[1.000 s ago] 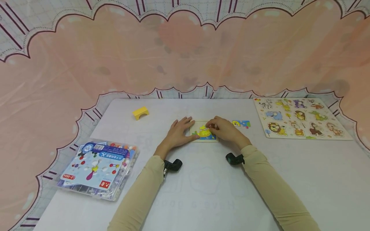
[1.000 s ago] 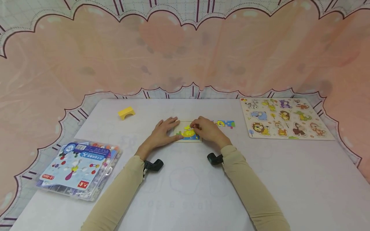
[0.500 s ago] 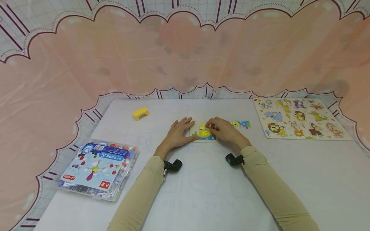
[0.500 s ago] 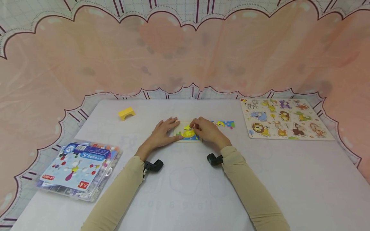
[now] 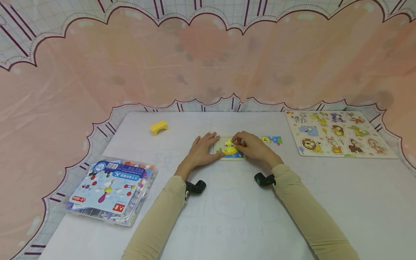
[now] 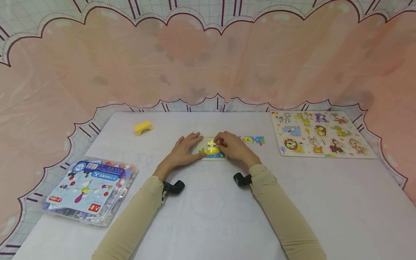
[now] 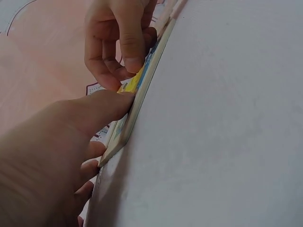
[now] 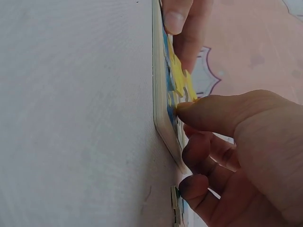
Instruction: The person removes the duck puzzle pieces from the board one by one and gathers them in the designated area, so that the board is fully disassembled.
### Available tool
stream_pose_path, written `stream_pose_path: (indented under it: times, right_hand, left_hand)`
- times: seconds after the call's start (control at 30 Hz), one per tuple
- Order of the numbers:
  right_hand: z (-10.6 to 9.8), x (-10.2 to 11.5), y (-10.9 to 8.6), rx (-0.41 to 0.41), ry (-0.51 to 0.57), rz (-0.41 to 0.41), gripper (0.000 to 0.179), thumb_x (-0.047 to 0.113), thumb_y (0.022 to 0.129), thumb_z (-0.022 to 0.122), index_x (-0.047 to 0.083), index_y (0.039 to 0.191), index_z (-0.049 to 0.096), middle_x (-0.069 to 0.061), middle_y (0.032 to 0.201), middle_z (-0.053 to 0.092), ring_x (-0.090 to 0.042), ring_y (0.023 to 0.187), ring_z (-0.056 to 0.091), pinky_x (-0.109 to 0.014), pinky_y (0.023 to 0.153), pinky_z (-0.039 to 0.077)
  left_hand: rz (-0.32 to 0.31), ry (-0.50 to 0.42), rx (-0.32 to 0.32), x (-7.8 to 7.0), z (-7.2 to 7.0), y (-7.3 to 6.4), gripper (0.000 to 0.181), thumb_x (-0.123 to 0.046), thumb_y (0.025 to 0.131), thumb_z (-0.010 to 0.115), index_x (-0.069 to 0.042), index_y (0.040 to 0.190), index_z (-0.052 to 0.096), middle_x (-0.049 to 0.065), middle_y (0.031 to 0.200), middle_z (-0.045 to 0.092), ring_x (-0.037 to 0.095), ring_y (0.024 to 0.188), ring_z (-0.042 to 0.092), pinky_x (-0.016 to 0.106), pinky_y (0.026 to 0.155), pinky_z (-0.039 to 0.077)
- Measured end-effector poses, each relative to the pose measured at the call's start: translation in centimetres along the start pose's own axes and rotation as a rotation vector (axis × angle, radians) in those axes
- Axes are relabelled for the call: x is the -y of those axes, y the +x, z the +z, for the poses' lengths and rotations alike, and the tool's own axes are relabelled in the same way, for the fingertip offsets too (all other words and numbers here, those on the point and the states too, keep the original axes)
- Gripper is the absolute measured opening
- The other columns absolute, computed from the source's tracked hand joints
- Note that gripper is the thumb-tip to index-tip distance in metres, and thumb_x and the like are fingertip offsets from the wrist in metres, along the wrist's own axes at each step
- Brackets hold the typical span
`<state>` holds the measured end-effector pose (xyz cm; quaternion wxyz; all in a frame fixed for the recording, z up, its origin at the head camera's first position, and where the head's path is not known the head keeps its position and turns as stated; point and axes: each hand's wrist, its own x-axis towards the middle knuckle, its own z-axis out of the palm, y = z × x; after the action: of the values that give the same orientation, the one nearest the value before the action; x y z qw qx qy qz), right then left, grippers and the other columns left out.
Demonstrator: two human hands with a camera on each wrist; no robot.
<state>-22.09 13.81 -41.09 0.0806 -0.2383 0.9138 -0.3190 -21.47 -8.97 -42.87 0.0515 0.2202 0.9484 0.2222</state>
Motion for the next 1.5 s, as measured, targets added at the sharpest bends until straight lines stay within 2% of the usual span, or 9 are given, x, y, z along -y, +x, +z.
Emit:
stream_pose_path:
  times: [0.4,0.87,1.2,1.5]
  right_hand:
    - [0.0,-0.1,0.2,-0.008,0.04,0.002,0.019,0.014,0.094,0.058,0.011,0.113,0.058,-0.005,0.099,0.06,-0.017,0.076,0.053,-0.027,0.067,0.047]
    - [-0.1,-0.1,0.2,-0.034,0.047,-0.059,0.016,0.014,0.095,0.056,0.011,0.11,0.058,-0.005,0.103,0.066,-0.018,0.077,0.056,-0.028,0.069,0.048]
    - [0.0,0.0,0.2,-0.049,0.057,-0.077,0.012,0.012,0.094,0.056,0.013,0.106,0.057,-0.004,0.1,0.067,-0.018,0.079,0.059,-0.029,0.071,0.05]
    - [0.1,-0.1,0.3,-0.018,0.129,-0.089,0.011,0.012,0.093,0.058,0.014,0.103,0.053,-0.004,0.097,0.065,-0.016,0.08,0.061,-0.027,0.071,0.052]
  left_hand:
    - [-0.051,-0.026,0.016,-0.5,0.1,0.2,0.073,-0.047,0.085,0.061,-0.016,0.146,0.035,0.004,0.157,0.026,0.025,0.147,0.017,0.053,0.118,0.005]
    - [-0.123,-0.084,0.045,-1.5,-0.2,0.1,0.073,-0.043,0.086,0.063,-0.017,0.147,0.034,0.004,0.158,0.024,0.023,0.148,0.013,0.052,0.118,0.0]
    - [-0.137,-0.095,0.047,-1.6,-0.2,0.1,0.072,-0.043,0.086,0.063,-0.018,0.147,0.034,0.004,0.158,0.023,0.023,0.148,0.012,0.052,0.118,-0.001]
    - [-0.136,-0.099,0.04,-1.4,0.0,0.2,0.072,-0.042,0.085,0.063,-0.018,0.147,0.034,0.003,0.158,0.023,0.023,0.148,0.012,0.051,0.118,-0.001]
